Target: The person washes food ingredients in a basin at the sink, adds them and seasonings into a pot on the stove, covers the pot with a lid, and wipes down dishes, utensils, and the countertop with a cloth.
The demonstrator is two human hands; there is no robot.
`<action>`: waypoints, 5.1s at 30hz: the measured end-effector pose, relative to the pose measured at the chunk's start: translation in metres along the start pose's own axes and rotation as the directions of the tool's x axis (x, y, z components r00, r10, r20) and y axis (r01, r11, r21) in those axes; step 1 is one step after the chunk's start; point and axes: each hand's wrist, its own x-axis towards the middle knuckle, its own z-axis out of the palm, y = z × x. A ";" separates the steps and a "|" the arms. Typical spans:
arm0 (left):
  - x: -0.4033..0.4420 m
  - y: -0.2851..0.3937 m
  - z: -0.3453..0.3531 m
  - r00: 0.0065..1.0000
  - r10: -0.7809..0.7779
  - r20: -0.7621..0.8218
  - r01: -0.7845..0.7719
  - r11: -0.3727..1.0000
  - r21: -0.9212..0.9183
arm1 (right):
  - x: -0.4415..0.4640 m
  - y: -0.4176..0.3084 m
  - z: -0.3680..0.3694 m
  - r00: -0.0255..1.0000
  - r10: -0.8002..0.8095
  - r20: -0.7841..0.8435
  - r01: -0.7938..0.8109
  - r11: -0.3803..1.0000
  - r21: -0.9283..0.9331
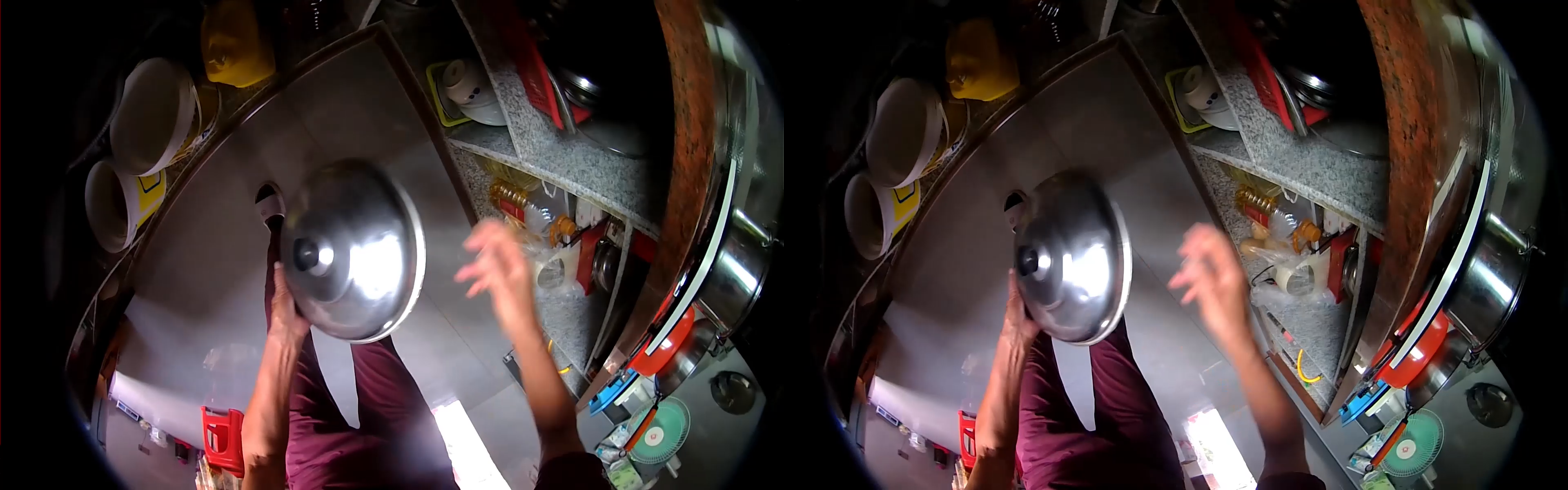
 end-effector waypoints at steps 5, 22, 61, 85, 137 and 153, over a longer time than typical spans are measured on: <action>-0.023 0.001 -0.035 0.997 -0.036 -0.072 0.040 0.998 0.050 | 0.148 -0.039 -0.091 0.740 -0.233 -0.630 0.353 0.933 0.069; -0.039 -0.047 -0.114 0.943 -0.329 -0.052 0.330 0.943 0.027 | 0.207 -0.032 -0.208 0.716 -0.045 -0.697 0.388 0.855 0.343; -0.041 0.002 0.046 0.755 0.656 -0.011 -0.471 0.554 0.686 | -0.017 0.014 0.043 0.991 -0.134 0.026 0.131 0.881 -0.454; -0.232 0.082 0.125 0.496 0.542 0.678 -0.785 -0.052 0.617 | -0.110 -0.074 0.147 0.989 0.102 -0.108 -0.018 0.805 0.593; -0.390 -0.008 0.138 0.618 -0.094 0.781 -0.692 0.405 0.597 | -0.220 -0.078 0.043 0.941 -0.264 -0.211 0.330 0.848 0.414; -0.354 0.248 0.079 0.099 0.874 0.476 -0.876 -0.150 0.458 | -0.133 -0.338 0.097 0.791 -0.541 -0.286 0.583 0.524 0.620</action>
